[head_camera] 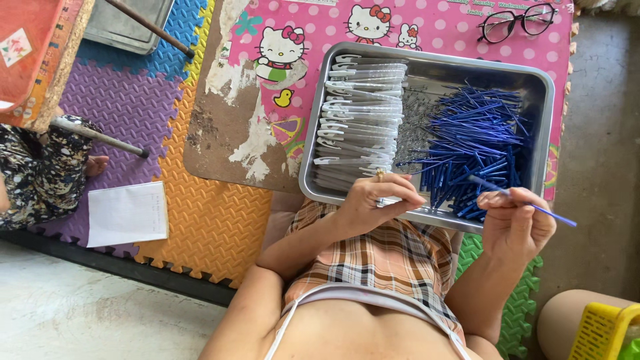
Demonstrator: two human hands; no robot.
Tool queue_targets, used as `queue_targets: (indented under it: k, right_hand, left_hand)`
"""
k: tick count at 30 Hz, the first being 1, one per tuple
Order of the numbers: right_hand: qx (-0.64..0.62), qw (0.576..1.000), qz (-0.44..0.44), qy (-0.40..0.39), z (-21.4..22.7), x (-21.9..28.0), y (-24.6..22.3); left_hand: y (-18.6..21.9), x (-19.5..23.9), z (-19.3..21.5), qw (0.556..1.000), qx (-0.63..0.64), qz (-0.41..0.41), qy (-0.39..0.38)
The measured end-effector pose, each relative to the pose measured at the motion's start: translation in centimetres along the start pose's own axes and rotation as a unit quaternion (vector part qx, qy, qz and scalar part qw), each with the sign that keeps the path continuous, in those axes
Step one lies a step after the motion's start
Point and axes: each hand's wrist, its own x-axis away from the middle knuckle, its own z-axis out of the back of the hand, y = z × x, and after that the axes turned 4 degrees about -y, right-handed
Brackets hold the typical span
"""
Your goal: The person assembles pens by inserting blue ink cartridges into clear plastic pen bodies. They pick up a pen body and a cartridge from a metal tray, insert the cartridge, and place the finished pen into a woven basket.
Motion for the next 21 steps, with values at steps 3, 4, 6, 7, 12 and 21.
queue_targets:
  k: [3, 4, 6, 7, 12, 21]
  right_hand:
    - [0.137, 0.990, 0.038, -0.015, -2.4, -0.8, -1.4]
    - [0.138, 0.990, 0.037, -0.012, -3.2, -0.7, -1.9]
    - [0.170, 0.984, 0.045, -0.035, -4.9, -0.9, -3.0]
    - [0.171, 0.984, 0.043, -0.034, -5.3, -0.9, -3.0]
    - [0.005, 0.999, 0.040, 0.029, -8.6, -1.3, -3.5]
    - [0.017, 0.998, 0.043, 0.035, -12.5, -0.9, -3.8]
  left_hand:
    - [0.1, 0.1, 0.2, 0.999, 0.035, 0.003, 0.032]
    - [0.3, 0.1, 0.2, 0.999, 0.037, 0.005, 0.030]
    - [0.7, 0.0, 0.3, 0.995, 0.082, 0.007, 0.064]
    - [1.0, -0.1, 0.3, 0.994, 0.083, 0.009, 0.064]
    - [1.8, -0.5, 1.0, 0.984, 0.127, -0.044, 0.117]
    - [4.4, 0.0, 1.6, 0.987, 0.092, 0.009, 0.134]
